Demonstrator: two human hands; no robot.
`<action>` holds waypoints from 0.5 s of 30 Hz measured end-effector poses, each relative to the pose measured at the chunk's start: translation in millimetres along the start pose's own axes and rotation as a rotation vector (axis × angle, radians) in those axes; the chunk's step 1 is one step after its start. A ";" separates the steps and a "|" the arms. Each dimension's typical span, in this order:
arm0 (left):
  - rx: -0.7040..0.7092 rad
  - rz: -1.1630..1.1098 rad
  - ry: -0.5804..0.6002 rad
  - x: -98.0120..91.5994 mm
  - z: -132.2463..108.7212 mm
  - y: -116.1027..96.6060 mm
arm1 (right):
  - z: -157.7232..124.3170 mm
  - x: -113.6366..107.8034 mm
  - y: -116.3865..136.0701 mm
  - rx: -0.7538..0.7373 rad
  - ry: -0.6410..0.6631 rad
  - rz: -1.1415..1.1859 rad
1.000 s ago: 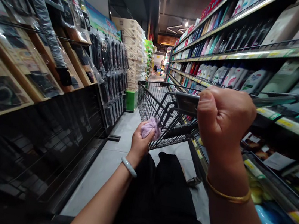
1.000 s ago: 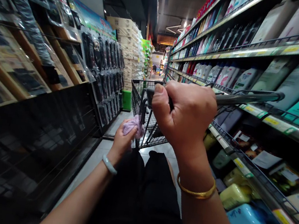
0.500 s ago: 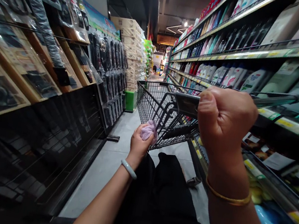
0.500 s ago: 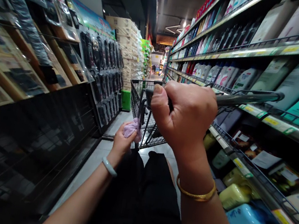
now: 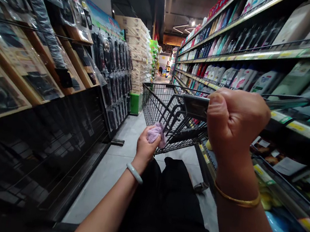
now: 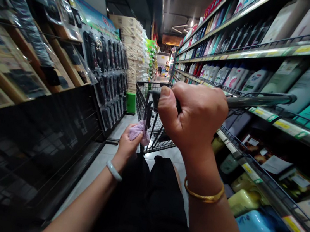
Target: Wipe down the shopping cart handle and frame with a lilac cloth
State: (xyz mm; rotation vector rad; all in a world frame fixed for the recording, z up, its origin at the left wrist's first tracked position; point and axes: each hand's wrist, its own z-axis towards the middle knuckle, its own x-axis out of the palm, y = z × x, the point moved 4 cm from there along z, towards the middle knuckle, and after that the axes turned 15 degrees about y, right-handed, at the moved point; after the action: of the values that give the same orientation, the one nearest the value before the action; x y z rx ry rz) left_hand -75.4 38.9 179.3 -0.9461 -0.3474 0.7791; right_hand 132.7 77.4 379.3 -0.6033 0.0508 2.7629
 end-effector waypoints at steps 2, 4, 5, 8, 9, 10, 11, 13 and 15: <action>0.006 -0.021 -0.007 -0.5 3.0 -8.4 | 1.5 1.5 -2.2 -0.023 -0.005 0.003; 0.035 -0.039 -0.008 0.1 7.3 -24.8 | 2.9 3.8 -4.6 -0.046 -0.007 0.010; 0.048 -0.047 -0.005 1.1 9.2 -34.2 | 3.5 5.1 -5.9 -0.055 -0.008 0.011; 0.111 -0.056 -0.002 5.6 13.2 -60.9 | 4.3 9.0 -10.6 -0.065 -0.018 0.011; 0.142 -0.047 -0.006 7.4 14.1 -68.1 | 4.2 10.2 -12.8 -0.065 -0.023 0.011; 0.176 -0.039 -0.006 9.4 15.3 -74.0 | 4.1 11.3 -15.6 -0.062 -0.031 0.011; 0.209 -0.033 -0.004 11.5 16.9 -78.4 | 3.9 12.4 -19.2 -0.058 -0.036 0.011; 0.257 -0.028 0.011 16.2 21.3 -82.5 | 3.3 14.4 -29.2 -0.042 -0.036 0.013; 0.281 -0.018 0.036 21.8 26.9 -81.8 | 2.6 17.1 -43.0 -0.024 0.016 0.007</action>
State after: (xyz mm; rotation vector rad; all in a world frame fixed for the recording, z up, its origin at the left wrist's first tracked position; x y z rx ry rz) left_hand -40.1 42.4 260.7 -0.6909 -0.2078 0.7702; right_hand 130.1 123.5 376.0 -0.6325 0.0232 2.7697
